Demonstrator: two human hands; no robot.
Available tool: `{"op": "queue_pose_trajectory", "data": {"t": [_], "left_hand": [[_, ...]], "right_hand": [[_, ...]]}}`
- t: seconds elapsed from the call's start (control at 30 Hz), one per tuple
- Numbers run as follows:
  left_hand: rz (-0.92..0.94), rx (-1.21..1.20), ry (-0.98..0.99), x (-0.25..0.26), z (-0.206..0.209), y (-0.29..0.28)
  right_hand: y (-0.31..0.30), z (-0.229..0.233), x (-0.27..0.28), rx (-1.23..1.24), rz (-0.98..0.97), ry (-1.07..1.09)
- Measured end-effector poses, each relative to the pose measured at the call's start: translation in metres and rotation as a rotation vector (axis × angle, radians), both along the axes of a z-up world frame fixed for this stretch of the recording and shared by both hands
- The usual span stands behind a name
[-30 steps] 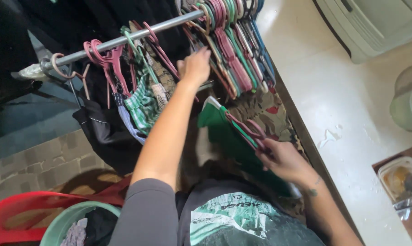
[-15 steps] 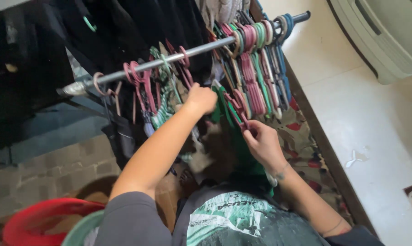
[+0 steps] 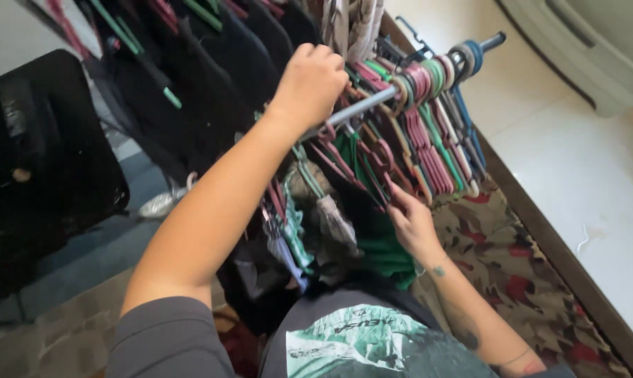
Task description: The person removes clothes from a rack into a basin, then takes out a green shirt, a pair of plaid shorts, and a red garment to hang them back up using hangers.
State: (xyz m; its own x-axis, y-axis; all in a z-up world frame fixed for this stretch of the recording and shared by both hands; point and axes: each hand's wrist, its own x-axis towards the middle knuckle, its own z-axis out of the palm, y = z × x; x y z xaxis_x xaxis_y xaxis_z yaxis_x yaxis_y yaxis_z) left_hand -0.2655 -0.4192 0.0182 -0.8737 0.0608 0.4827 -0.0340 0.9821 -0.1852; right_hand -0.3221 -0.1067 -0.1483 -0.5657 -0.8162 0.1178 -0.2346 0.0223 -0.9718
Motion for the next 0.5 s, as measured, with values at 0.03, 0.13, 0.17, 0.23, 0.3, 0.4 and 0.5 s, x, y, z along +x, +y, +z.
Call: {"op": "queue_pose_trajectory", "data": {"t": [0.03,0.13,0.17,0.23,0.3,0.4,0.5], "left_hand": [[-0.016,-0.104,0.001,-0.01,-0.01,-0.005],[-0.054,-0.228,-0.057,-0.049,-0.041,-0.024],[0.012,-0.237,-0.117,-0.058,-0.055,-0.032],[0.146,-0.252,-0.238,-0.075,-0.083,-0.046],[0.239,-0.308,-0.277,-0.075,-0.109,-0.054],[0.579,-0.302,-0.935,-0.066,-0.129,-0.056],[0.946,-0.228,-1.164,-0.048,-0.137,-0.072]], "right_hand": [[-0.002,0.001,-0.001,0.097,-0.043,0.017],[-0.019,0.005,-0.014,0.268,-0.118,0.042],[-0.02,0.004,-0.015,0.264,-0.115,0.022],[-0.021,0.0,-0.019,0.269,-0.109,0.002],[-0.028,-0.003,-0.024,0.28,-0.102,0.007],[-0.038,0.001,-0.029,0.227,-0.014,-0.06],[-0.054,0.005,-0.03,0.427,-0.03,-0.027]]}}
